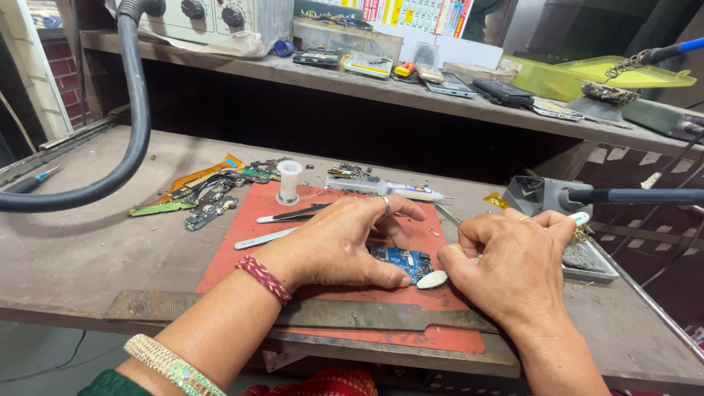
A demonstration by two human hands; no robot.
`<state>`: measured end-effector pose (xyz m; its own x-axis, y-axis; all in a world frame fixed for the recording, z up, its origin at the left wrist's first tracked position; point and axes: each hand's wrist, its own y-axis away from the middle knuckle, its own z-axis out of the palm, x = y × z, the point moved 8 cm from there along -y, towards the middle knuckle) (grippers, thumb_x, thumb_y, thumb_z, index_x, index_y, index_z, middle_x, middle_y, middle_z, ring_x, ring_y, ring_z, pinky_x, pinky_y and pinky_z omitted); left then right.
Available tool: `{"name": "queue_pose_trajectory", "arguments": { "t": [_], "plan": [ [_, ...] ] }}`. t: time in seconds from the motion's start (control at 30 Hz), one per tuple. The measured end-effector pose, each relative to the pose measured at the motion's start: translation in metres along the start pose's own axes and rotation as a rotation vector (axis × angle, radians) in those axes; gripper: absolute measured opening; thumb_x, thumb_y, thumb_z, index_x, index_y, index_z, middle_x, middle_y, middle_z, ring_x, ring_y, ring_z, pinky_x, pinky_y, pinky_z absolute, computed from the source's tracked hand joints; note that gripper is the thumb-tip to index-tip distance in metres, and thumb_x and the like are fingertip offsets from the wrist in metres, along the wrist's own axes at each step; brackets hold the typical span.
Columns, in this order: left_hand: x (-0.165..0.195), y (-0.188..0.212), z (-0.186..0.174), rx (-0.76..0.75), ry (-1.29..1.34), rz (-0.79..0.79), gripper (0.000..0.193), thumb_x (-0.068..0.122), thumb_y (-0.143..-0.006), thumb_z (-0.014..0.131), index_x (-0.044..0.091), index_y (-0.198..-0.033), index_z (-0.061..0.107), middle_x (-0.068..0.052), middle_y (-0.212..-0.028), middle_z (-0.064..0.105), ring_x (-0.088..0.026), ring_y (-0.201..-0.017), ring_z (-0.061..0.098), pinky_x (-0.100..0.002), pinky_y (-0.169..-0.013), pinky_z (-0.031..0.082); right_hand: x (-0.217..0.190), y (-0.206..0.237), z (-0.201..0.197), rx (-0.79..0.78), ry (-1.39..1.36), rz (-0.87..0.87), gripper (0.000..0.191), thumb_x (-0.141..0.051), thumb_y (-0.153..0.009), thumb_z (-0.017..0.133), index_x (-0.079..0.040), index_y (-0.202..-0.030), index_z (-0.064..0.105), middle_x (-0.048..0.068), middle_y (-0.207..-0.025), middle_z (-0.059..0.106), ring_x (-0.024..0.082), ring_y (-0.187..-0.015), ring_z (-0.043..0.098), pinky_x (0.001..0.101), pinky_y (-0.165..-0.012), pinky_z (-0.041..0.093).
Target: The person cleans a small blue circuit board using a toothbrush and then uses a metal tool to scrape and adjust components on the board. The work is performed on a red mat at a cluttered electronics repair bench.
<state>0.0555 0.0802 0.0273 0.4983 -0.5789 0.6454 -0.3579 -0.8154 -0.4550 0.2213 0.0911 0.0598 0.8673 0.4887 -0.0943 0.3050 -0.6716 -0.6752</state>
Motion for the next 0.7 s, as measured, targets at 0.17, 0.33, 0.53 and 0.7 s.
{"name": "queue_pose_trajectory", "arguments": {
  "t": [0.17,0.33,0.53,0.7],
  "plan": [
    [0.001,-0.001,0.0,-0.005,0.002,0.018,0.075,0.026,-0.062,0.088,0.016,-0.132,0.063,-0.007,-0.1,0.078,-0.02,-0.099,0.076,-0.034,-0.092,0.059,0.0,0.001,0.0,0.027,-0.004,-0.037,0.031,-0.029,-0.062,0.075,-0.01,-0.043,0.059,0.001,-0.051,0.06,0.022,-0.062,0.051,0.0439,-0.086,0.026],
    [0.0,0.001,0.001,-0.006,0.013,0.013,0.075,0.025,-0.062,0.088,0.016,-0.132,0.063,-0.007,-0.1,0.078,-0.02,-0.099,0.076,-0.034,-0.091,0.059,0.002,0.002,-0.003,0.066,0.02,-0.016,0.032,-0.03,-0.062,0.075,-0.01,-0.042,0.058,0.003,-0.05,0.058,0.024,-0.063,0.046,0.0441,-0.087,0.025],
    [0.002,0.0,0.0,-0.018,0.016,0.017,0.075,0.025,-0.063,0.087,0.016,-0.133,0.063,-0.006,-0.1,0.078,-0.019,-0.098,0.076,-0.033,-0.09,0.059,0.008,0.001,0.004,-0.021,0.036,0.047,0.033,-0.031,-0.064,0.074,-0.01,-0.043,0.06,0.004,-0.052,0.06,0.024,-0.067,0.046,0.0441,-0.089,0.026],
    [-0.001,-0.001,0.001,-0.024,0.027,-0.002,0.075,0.023,-0.062,0.087,0.016,-0.133,0.062,-0.006,-0.099,0.079,-0.019,-0.097,0.076,-0.033,-0.088,0.06,0.012,0.003,-0.003,0.098,0.021,0.021,0.029,-0.032,-0.067,0.074,-0.013,-0.048,0.063,0.005,-0.056,0.06,0.027,-0.073,0.045,0.0447,-0.091,0.026]
  ]
}}
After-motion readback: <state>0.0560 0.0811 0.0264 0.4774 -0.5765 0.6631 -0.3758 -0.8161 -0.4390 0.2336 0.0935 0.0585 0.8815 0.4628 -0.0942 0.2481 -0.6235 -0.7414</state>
